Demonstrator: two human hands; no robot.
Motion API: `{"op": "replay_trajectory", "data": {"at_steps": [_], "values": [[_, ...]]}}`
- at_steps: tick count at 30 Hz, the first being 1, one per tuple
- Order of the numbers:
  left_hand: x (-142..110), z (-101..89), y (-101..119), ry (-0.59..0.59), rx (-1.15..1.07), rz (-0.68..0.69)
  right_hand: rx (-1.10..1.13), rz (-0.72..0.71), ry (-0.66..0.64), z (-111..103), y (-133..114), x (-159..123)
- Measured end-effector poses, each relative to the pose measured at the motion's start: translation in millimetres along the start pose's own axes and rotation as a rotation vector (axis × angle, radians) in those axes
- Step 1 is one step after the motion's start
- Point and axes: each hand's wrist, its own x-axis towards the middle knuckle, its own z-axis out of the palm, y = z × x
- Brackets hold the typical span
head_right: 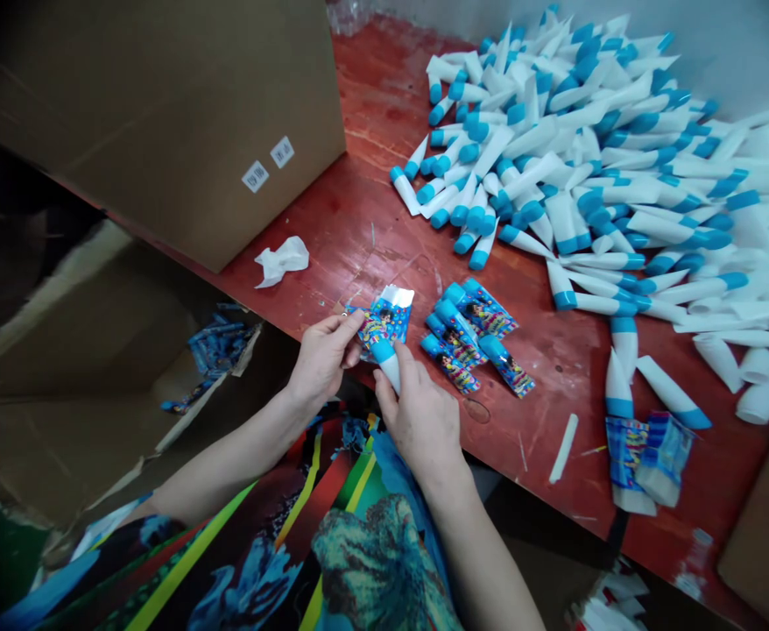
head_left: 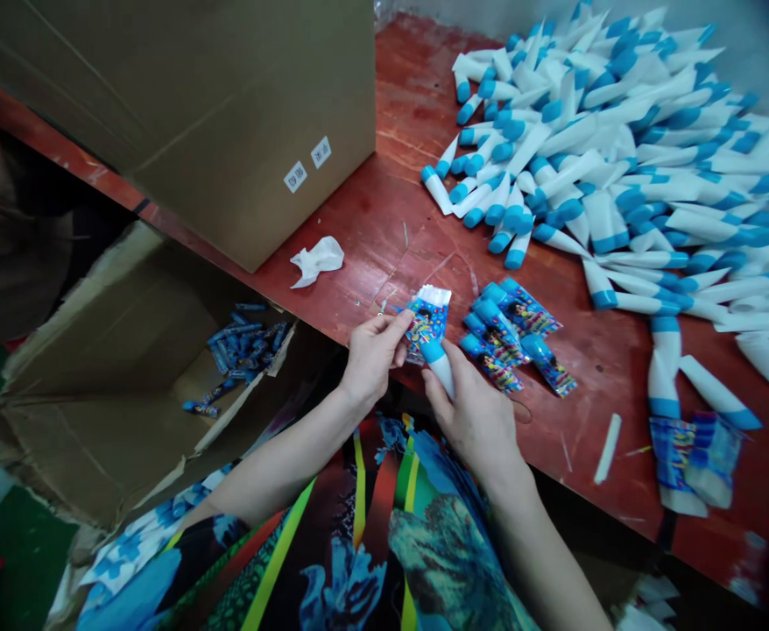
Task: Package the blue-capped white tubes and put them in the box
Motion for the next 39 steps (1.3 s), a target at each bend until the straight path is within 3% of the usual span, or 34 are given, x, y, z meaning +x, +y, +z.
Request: {"op": "replay_trajectory", "data": {"at_steps": [4,7,13,19,23,26,28,31,34,39], "values": [[0.2,0.5,-0.1,-0.011,-0.010,0.015,0.028,-0.085,0.072,-0.8,-3.0,4.6],[1.1,-1.3,0.5,-0.043,0.001,0.005,0.007,-0.107,0.018,-3.2,-3.6,8.3],[-3.5,-3.9,3.6,-0.287,0.060,-0.104,0.024,-0.042,-0.065,-3.9,-4.7,8.7],[-11.2,1.6,-5.2,-0.296,0.006,-0.118,0.082,0.103,0.023,5.1,-7.3,15.8],[-6.5,-0.7,-3.4,-0.263,-0.042,-0.120,0.461,0.138,-0.039,-1.8,-2.4,15.7],[-5.8,-3.7,-2.3,-0.267,-0.054,-0.125,0.822,0.289,-0.208,-7.8,5.8,9.6],[-10.4,-3.5,-5.8,-0.322,-0.030,-0.151,0.958,0.392,-0.244,-8.0,10.0,6.8],[-18.9,-0.6,-12.8,-0.405,0.019,-0.188,1.022,0.382,-0.183,-3.9,11.5,6.9],[-18.1,0.8,-11.7,-0.397,0.006,-0.179,1.010,0.350,-0.171,0.3,11.4,5.9],[-5.2,-2.4,0.0,-0.325,-0.099,-0.127,1.109,0.306,-0.301,6.0,22.8,-4.0]]}}
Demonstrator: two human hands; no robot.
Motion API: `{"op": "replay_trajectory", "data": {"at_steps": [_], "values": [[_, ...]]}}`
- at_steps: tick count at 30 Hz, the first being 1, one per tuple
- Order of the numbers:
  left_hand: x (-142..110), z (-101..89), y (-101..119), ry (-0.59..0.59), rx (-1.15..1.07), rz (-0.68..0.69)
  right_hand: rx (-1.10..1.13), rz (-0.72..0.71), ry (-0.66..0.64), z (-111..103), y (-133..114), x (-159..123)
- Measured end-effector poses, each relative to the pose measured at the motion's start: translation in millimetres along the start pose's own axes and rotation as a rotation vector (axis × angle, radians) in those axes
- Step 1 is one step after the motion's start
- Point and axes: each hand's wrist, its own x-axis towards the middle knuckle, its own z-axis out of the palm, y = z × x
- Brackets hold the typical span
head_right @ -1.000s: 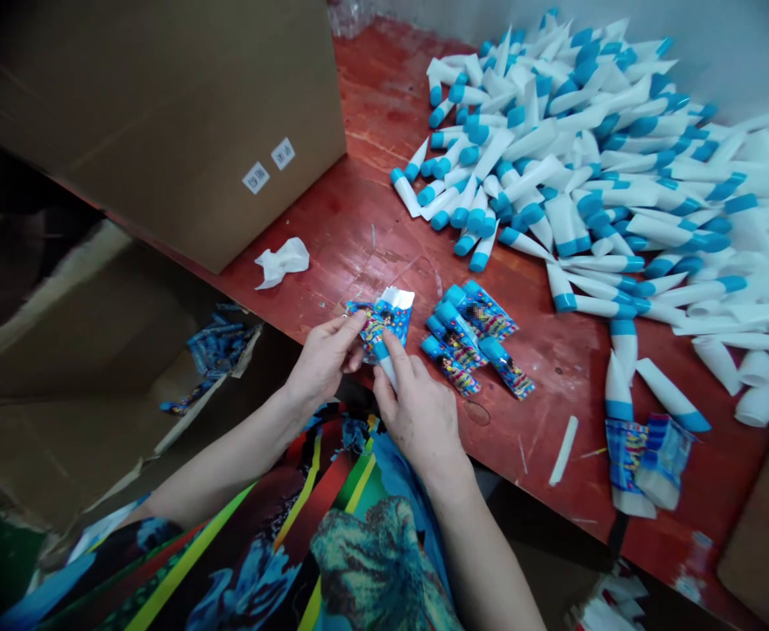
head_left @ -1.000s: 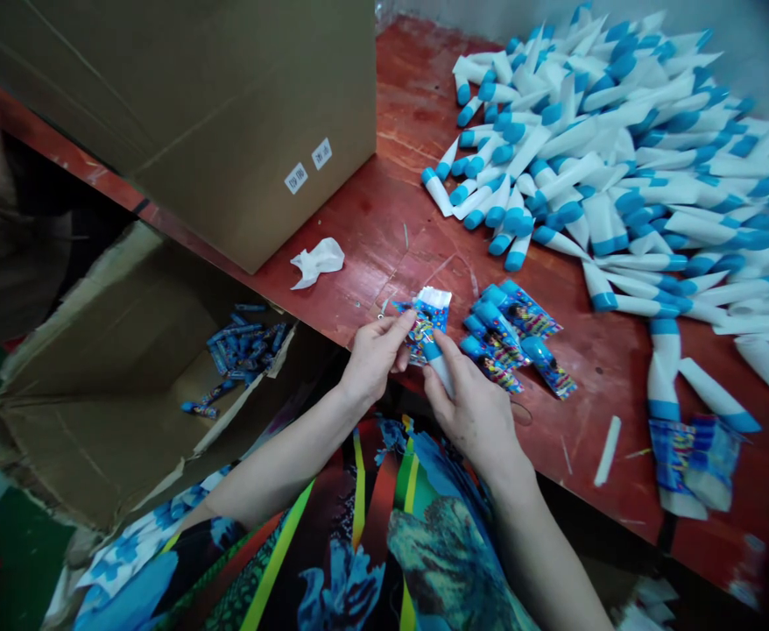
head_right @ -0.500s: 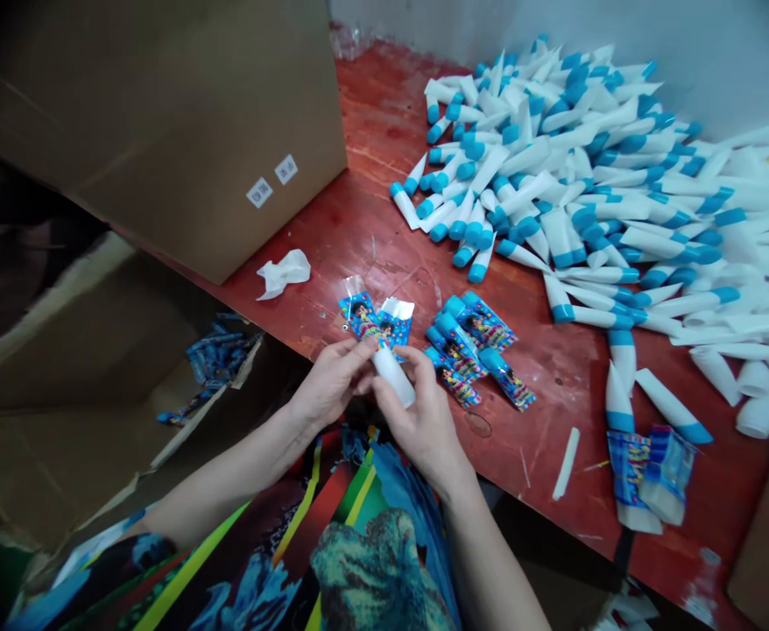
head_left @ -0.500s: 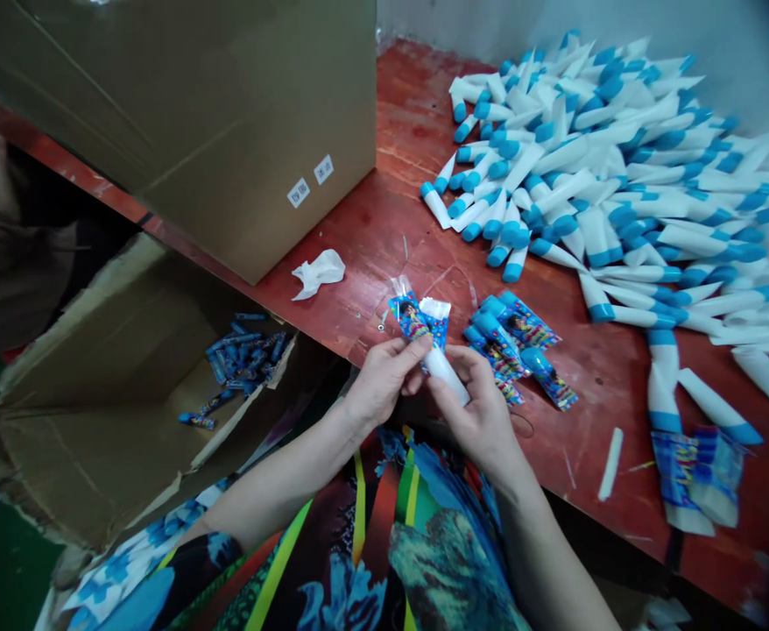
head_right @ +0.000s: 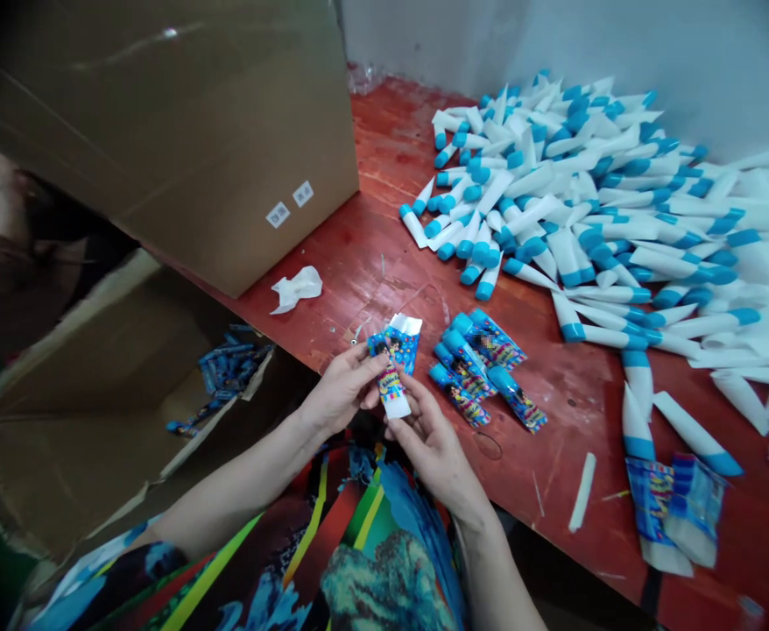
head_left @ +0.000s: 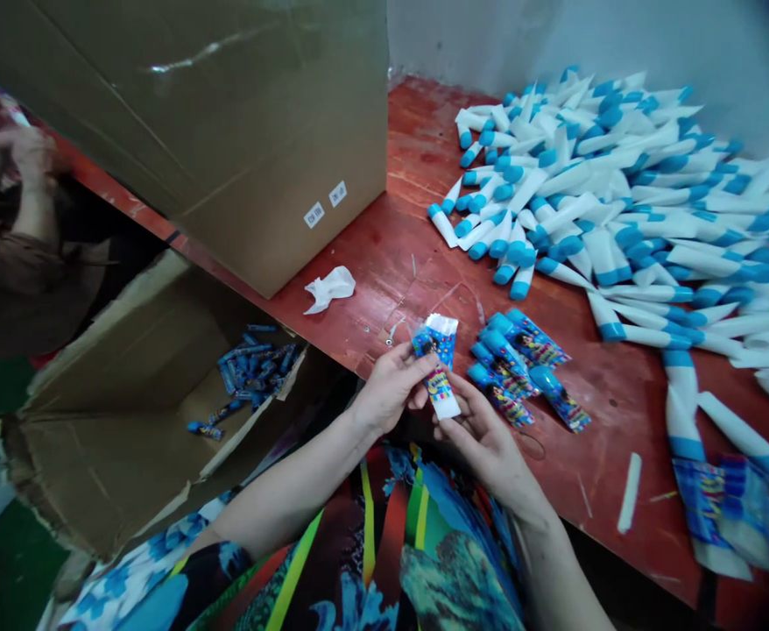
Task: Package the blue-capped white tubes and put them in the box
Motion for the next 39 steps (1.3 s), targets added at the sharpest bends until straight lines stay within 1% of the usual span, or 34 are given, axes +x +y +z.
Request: {"op": "replay_trajectory", "data": {"at_steps": [2,4,8,10,13,16,18,21,22,23,24,26,27,28,29,31,32,33,34,36,37,39], "values": [[0.3,-0.9,-0.7,-0.015,-0.014,-0.023,0.057,0.016,-0.015,-3.3,4.9,1.2],[-0.9,-0.5,-5.0,-0.018,-0.024,-0.036,0.073,0.034,0.017,-3.8,7.5,5.1],[-2.2,-0.1,-11.6,-0.008,-0.010,-0.033,0.033,0.051,0.088,-0.8,8.1,13.2],[-1.5,-1.2,-11.5,0.000,0.010,-0.042,0.011,0.049,0.099,-1.9,6.8,14.5],[-1.3,-2.0,-10.6,0.036,0.051,-0.052,-0.141,0.013,0.083,-8.3,1.0,12.8],[-6.4,4.3,-13.1,0.070,0.137,-0.036,-0.386,-0.075,0.134,-12.6,-11.2,10.1],[-12.5,12.5,-16.1,0.018,0.257,-0.028,-0.516,-0.137,0.180,-12.0,-21.8,9.2],[-17.8,21.2,-17.3,-0.137,0.472,-0.008,-0.638,-0.203,0.226,-17.0,-38.4,8.8],[-16.7,20.8,-15.8,-0.147,0.524,0.012,-0.661,-0.196,0.253,-23.2,-43.6,8.5],[-13.5,18.4,-13.4,-0.117,0.571,0.048,-0.686,-0.173,0.295,-32.3,-48.5,8.2],[-8.6,14.1,-10.2,-0.051,0.620,0.100,-0.720,-0.140,0.351,-43.8,-53.0,7.9],[5.4,1.9,-2.7,0.157,0.752,0.238,-0.841,-0.096,0.479,-70.6,-60.4,7.7],[13.0,-4.5,0.9,0.243,0.839,0.293,-0.921,-0.083,0.530,-83.6,-63.4,8.2],[20.3,-10.2,3.9,0.295,0.929,0.316,-1.000,-0.073,0.554,-95.3,-66.0,9.3],[26.5,-14.6,6.3,0.314,1.015,0.310,-1.059,-0.065,0.549,-105.1,-68.6,11.2],[34.5,-19.2,8.6,0.322,1.153,0.264,-1.081,-0.049,0.516,-119.2,-74.2,17.5],[36.4,-19.6,8.7,0.324,1.199,0.246,-1.061,-0.046,0.527,-124.5,-77.6,22.2],[37.0,-19.3,8.4,0.331,1.230,0.239,-1.040,-0.048,0.564,-129.5,-81.5,28.2],[37.0,-18.7,8.0,0.338,1.245,0.240,-1.033,-0.048,0.625,-134.8,-85.6,35.4],[36.5,-18.3,7.0,0.335,1.242,0.231,-1.101,-0.059,0.759,-146.8,-93.8,53.8],[36.5,-18.9,6.7,0.330,1.229,0.220,-1.165,-0.055,0.778,-153.3,-97.5,64.5],[37.8,-21.8,5.9,0.318,1.189,0.202,-1.322,-0.047,0.769,-165.4,-103.0,86.5]]}}
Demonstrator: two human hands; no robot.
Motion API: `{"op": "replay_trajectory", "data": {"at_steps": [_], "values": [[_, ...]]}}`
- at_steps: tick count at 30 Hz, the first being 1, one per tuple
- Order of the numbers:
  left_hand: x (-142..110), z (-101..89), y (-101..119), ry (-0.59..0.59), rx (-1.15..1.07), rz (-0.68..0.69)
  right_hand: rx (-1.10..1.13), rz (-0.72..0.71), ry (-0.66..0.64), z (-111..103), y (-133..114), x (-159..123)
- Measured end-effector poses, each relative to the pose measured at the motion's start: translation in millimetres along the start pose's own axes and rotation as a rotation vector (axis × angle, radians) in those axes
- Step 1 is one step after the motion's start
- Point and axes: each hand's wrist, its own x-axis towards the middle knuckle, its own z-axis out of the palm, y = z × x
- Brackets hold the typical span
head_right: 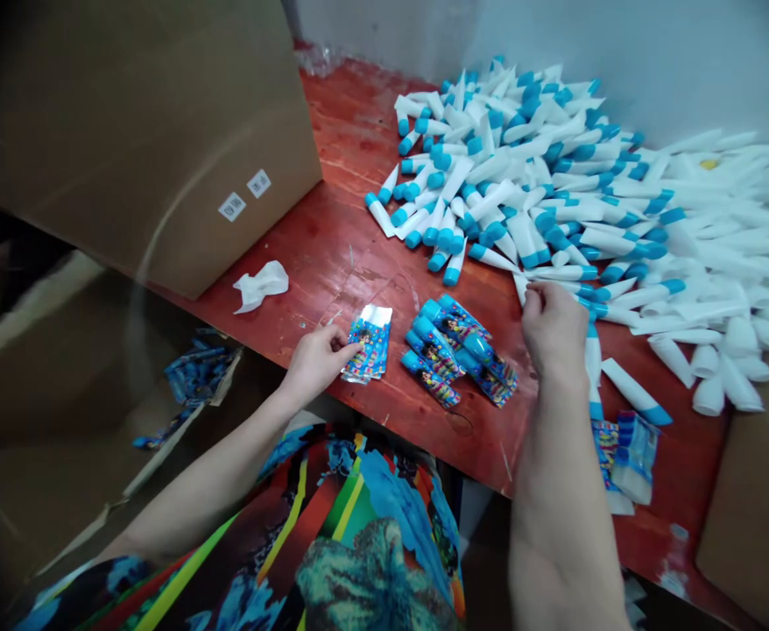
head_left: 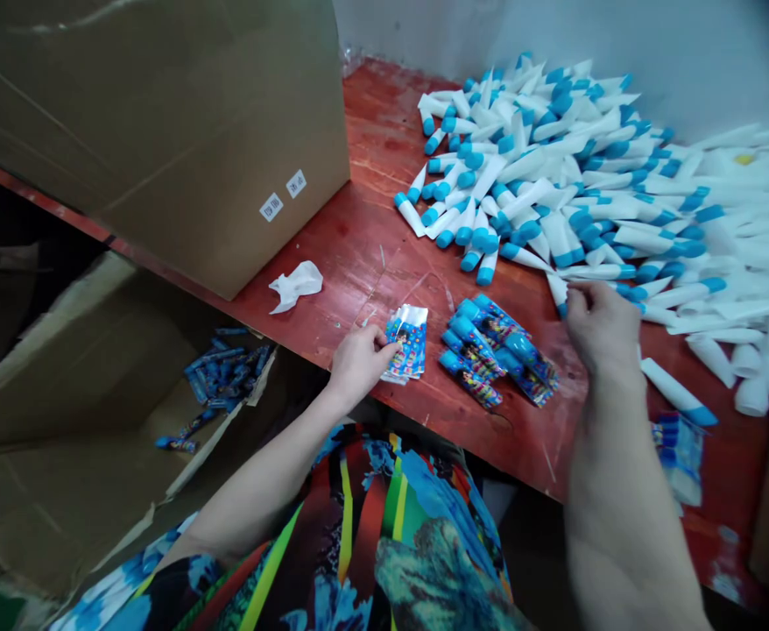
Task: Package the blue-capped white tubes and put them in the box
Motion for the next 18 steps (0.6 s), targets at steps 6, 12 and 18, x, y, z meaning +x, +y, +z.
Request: {"op": "replay_trajectory", "data": {"at_steps": [6,12,18], "values": [[5.7,-0.2,-11.7,-0.018,-0.131,0.001,-0.369,-0.130,-0.287,16.8,1.6,43.7],[6.9,-7.0,-20.7,-0.091,-0.248,0.056,-0.392,-0.169,-0.434,12.5,13.3,47.8],[7.1,-10.8,-26.3,-0.085,-0.389,0.057,-0.604,-0.465,-0.324,-1.2,16.8,25.8]]}}
